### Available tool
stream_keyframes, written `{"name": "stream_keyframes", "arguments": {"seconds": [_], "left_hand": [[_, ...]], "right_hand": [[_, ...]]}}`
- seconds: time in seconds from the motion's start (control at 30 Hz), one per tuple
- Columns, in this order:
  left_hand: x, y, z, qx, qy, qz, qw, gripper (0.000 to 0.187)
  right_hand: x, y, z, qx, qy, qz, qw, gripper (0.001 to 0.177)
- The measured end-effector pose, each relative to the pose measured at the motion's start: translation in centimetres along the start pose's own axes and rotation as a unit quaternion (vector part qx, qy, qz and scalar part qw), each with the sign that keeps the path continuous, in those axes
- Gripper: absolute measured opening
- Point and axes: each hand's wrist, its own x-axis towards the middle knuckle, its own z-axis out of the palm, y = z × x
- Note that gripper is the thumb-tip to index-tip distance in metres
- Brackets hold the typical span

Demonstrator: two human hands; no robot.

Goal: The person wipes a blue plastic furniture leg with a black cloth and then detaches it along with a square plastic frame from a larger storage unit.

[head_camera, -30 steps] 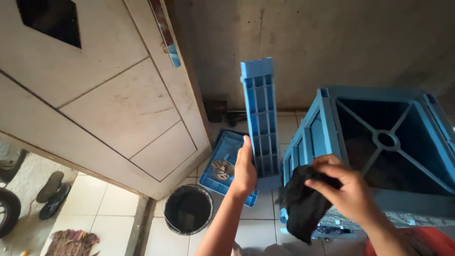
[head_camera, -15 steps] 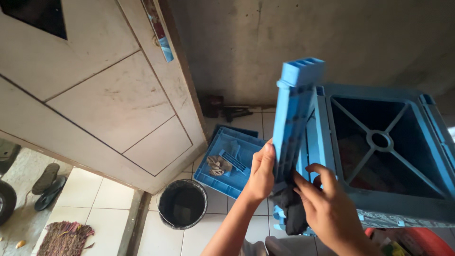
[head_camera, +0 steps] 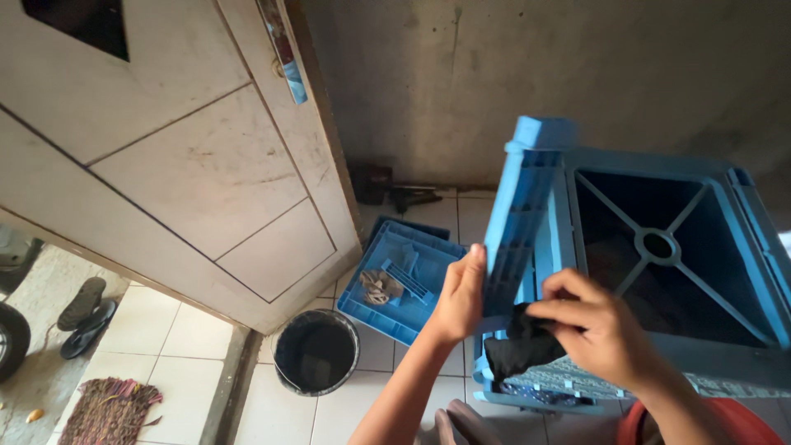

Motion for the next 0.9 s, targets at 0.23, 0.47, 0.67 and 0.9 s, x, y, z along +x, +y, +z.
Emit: {"name": "stream_keyframes", "arguments": {"seconds": [0.23, 0.47, 0.67, 0.9], "left_hand": [[-1.1, -0.7, -0.3, -0.021, 0.017, 0.005, 1.000, 0.053], [-1.9, -2.2, 0.0, 0.053, 0.074, 0.082, 0.992, 0.044], [-2.2, -0.4, -0.2, 0.109, 0.015, 0.086, 0.990, 0.050], [-1.8, 2.3, -2.1, 0.030, 0.018, -0.003, 0.999, 0.065]], "right_hand": [[1.0, -3.2, 0.3, -0.051, 0.216, 0.010, 0.975, 0.027], [2.1, -6.5, 2.6, -0.191, 0.082, -0.010, 0.978, 0.036], [2.0, -2.0, 0.5, 0.001, -0.019, -0.011, 1.000, 0.020], [0.6, 0.2, -0.3, 0.105, 0.104, 0.045, 0.988, 0.018]]}}
